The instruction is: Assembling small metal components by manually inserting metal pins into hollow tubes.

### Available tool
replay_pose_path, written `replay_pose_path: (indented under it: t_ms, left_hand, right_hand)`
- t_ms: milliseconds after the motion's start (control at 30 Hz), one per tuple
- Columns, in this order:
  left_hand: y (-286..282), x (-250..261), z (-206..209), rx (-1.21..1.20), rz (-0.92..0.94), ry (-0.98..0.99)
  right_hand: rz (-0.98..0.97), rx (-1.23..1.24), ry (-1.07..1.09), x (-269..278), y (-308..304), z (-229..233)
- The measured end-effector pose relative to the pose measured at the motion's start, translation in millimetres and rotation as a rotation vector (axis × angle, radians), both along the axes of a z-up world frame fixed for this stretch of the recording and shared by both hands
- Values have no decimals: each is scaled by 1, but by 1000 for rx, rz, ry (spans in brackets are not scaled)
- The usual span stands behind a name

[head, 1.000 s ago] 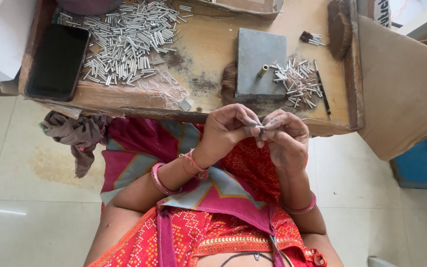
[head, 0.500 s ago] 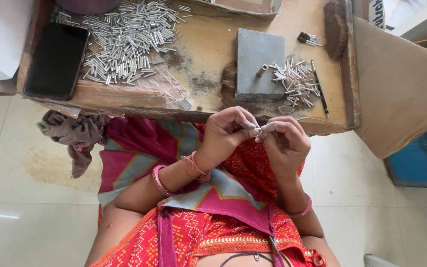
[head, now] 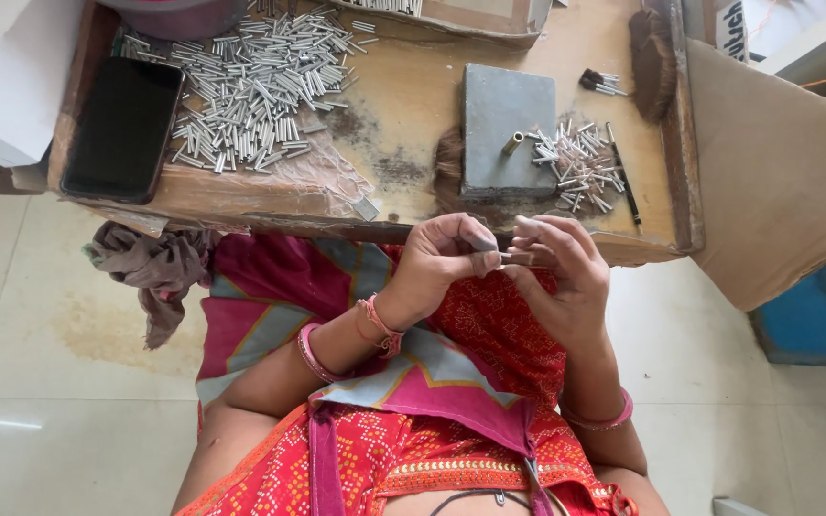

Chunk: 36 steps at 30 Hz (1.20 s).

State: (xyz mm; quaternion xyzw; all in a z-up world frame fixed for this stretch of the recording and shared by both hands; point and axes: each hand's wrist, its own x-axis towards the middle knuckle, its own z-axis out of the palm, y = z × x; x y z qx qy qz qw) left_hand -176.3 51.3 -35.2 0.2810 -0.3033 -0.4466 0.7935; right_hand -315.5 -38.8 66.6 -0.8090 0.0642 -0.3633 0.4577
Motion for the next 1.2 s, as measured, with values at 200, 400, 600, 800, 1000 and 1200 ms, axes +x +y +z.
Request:
replay_pose_path:
  t_ms: [200, 400, 600, 800, 1000, 1200]
  left_hand:
    - [2, -4, 12, 44, -41, -48]
    - [6, -8, 4, 68, -23, -129]
    - [8, -16, 3, 82, -13, -169]
    - [14, -19, 8, 44, -50, -214]
    - [14, -21, 10, -46, -37, -197]
    - [11, -18, 8, -24, -21, -186]
  right_hand:
    - [-159, -305, -25, -15, -13, -25]
    - [-151, -242, 21, -13, 4, -5]
    - [-170, -390, -83, -25, 0, -19]
    - [-213, -418, -58, -28, 11, -21]
    - [-176, -346, -37, -28, 5, -24]
    - [-200, -349, -71, -28, 1, -28]
